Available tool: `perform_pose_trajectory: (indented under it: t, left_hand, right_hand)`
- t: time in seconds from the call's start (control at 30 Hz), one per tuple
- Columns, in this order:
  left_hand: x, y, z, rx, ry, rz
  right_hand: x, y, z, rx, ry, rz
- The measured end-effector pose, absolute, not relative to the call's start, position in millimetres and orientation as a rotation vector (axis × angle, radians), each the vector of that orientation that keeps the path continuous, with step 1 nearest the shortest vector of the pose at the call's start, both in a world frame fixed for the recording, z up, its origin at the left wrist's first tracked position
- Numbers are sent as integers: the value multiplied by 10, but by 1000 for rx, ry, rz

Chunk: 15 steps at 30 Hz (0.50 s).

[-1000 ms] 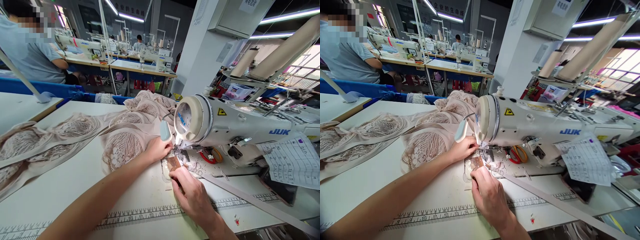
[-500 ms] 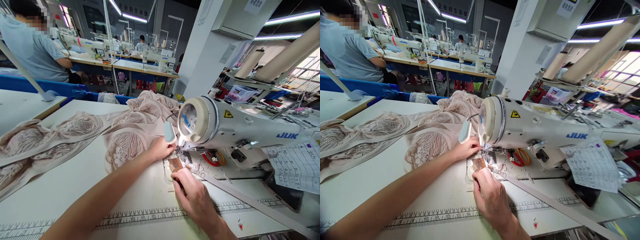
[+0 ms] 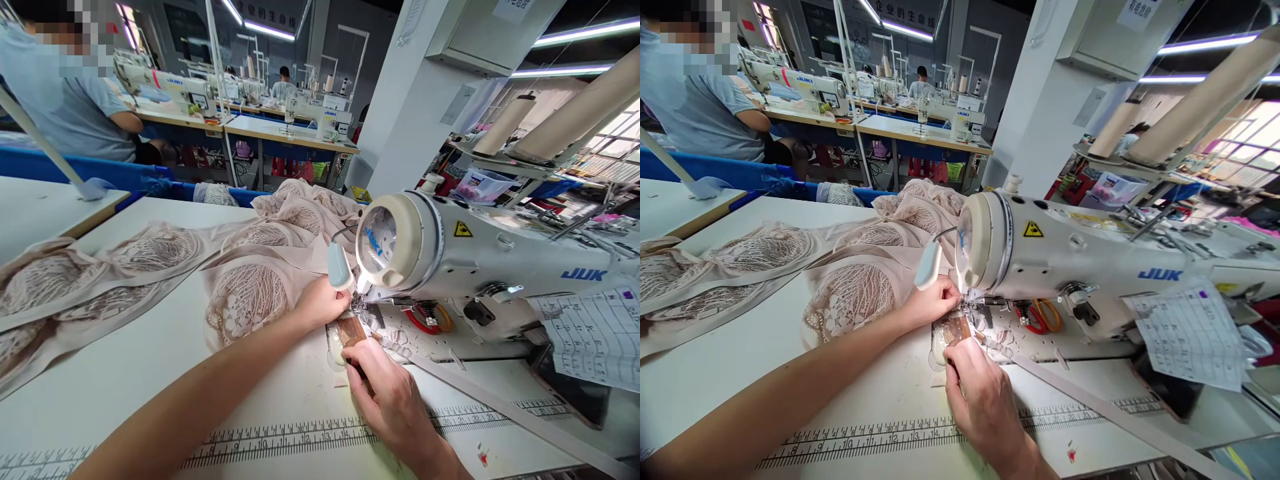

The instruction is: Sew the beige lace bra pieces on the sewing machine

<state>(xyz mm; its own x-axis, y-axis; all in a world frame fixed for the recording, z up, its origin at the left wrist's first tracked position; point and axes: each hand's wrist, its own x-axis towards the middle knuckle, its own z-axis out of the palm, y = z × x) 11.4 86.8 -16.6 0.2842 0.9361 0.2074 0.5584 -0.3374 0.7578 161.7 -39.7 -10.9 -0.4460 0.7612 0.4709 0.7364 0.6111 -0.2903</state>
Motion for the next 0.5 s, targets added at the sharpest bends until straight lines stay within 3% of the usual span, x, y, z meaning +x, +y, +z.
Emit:
perform_pose_trajectory:
  t: [0.5]
  left_hand:
    - [60, 747, -145, 2477, 1127, 835]
  right_hand:
    - [1609, -415, -110, -1185, -2256, 26]
